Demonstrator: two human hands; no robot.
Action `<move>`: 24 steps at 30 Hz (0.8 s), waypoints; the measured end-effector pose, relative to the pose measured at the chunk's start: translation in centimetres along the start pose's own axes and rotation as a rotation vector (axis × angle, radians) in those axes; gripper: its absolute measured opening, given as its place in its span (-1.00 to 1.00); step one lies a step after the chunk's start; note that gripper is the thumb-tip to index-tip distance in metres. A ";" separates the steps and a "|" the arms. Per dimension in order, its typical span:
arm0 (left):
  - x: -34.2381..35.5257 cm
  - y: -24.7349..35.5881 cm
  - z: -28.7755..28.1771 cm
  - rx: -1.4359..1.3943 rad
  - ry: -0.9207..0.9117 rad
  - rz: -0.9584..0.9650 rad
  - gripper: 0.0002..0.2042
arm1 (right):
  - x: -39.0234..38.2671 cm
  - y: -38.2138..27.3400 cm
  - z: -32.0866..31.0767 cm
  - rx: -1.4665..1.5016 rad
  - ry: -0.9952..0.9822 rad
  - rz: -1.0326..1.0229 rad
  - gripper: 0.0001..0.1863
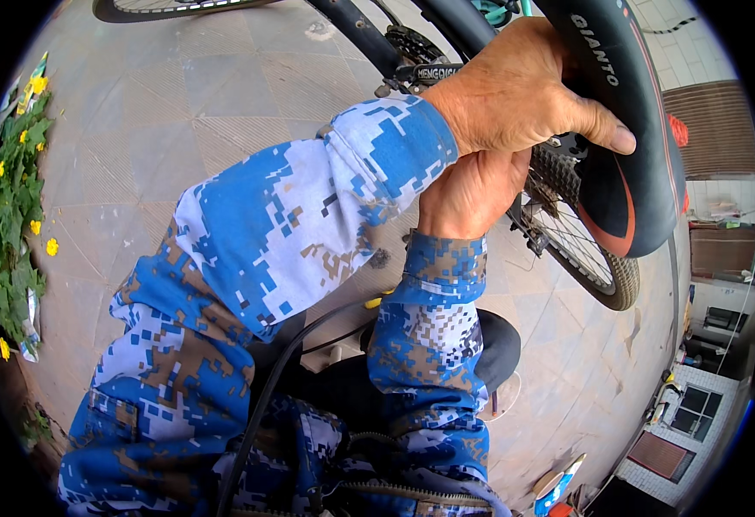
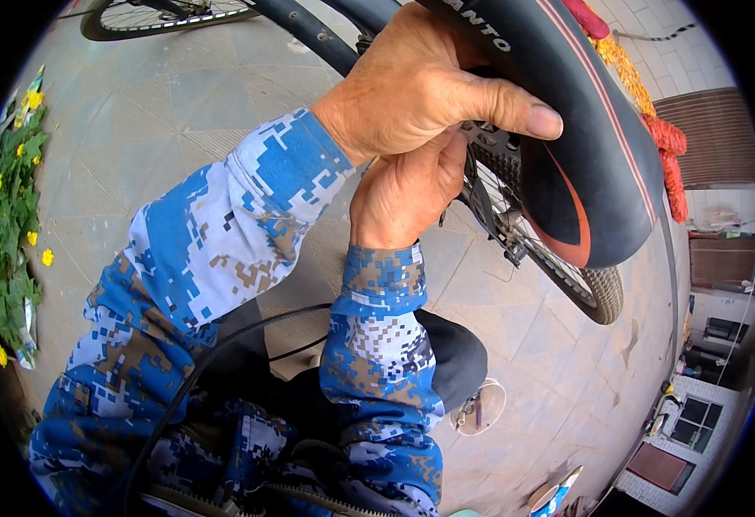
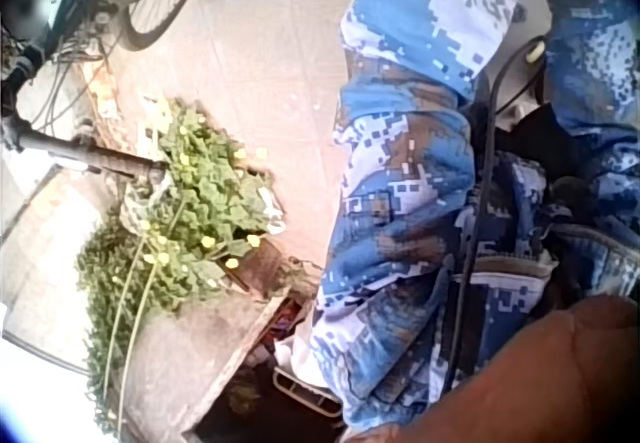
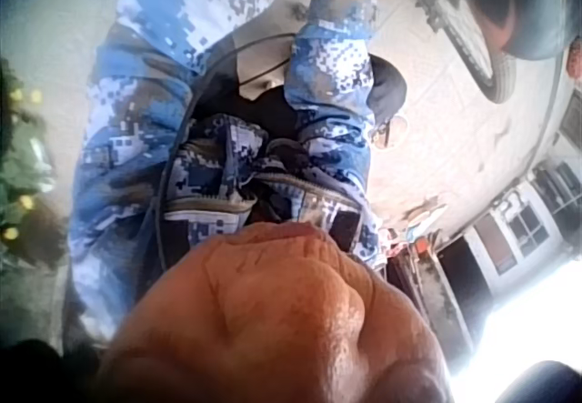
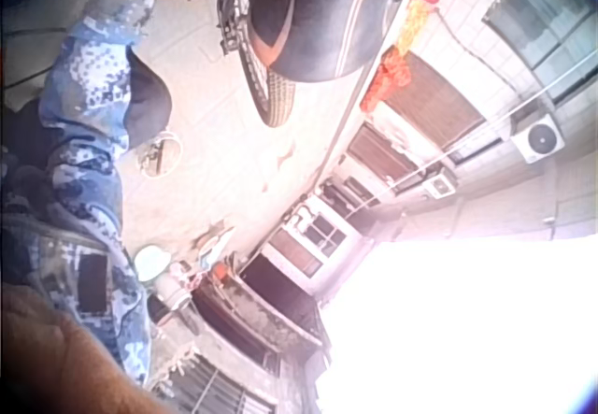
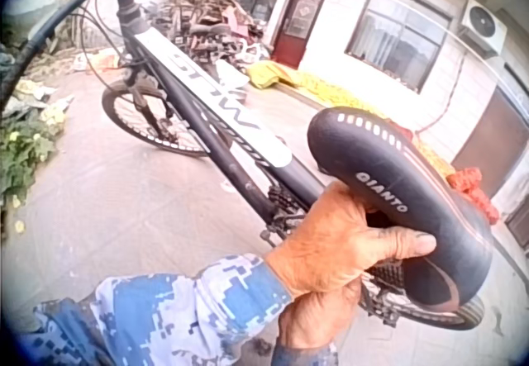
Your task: The person uses a wrench to tighten a bolt on the bicycle's rear brake assembly. They then use a multi-tool to adjust the seat post clamp, tightening the bolt to secure the saddle in place.
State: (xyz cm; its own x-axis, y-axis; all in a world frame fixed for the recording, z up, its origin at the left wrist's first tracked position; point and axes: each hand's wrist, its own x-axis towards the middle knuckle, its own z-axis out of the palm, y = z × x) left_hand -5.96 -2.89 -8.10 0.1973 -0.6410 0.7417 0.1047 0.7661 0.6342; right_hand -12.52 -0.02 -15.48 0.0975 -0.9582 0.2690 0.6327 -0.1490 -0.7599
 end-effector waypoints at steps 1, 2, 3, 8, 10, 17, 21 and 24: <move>0.1 -0.1 0.2 -0.009 0.010 -0.007 -0.58 | 0.2 0.0 -0.1 0.006 -0.002 0.016 -0.57; 0.1 0.0 0.3 -0.017 0.019 -0.012 -0.58 | 0.3 0.0 0.1 -0.004 0.016 0.010 -0.58; 0.1 0.1 0.3 -0.025 0.027 -0.018 -0.58 | 0.3 0.1 0.5 -0.014 0.034 0.005 -0.59; -0.4 -0.4 0.1 -0.114 0.032 -0.001 -0.58 | 0.6 0.1 -0.6 -0.125 0.064 -0.053 -0.65; 0.1 -0.5 0.7 -0.139 0.012 0.029 -0.55 | 0.3 -0.9 -0.6 -0.076 0.105 -0.054 -0.68; 0.5 0.9 0.2 -0.116 -0.067 -0.021 -0.53 | -2.7 0.4 -5.1 -0.261 0.309 0.091 -0.65; -0.2 1.0 -0.9 -0.080 -0.089 0.001 -0.51 | -2.8 -1.6 -8.2 -0.225 0.427 -0.042 -0.74; -0.8 0.5 -0.5 -0.129 -0.085 -0.038 -0.52 | -3.8 -5.7 -10.3 -0.342 0.459 -0.177 -0.77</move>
State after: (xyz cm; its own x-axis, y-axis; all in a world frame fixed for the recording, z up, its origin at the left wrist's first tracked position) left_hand -5.62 -1.93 -8.45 0.1079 -0.6674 0.7369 0.2358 0.7372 0.6332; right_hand -24.46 1.95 -18.27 -0.3765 -0.9079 0.1840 0.3184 -0.3133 -0.8947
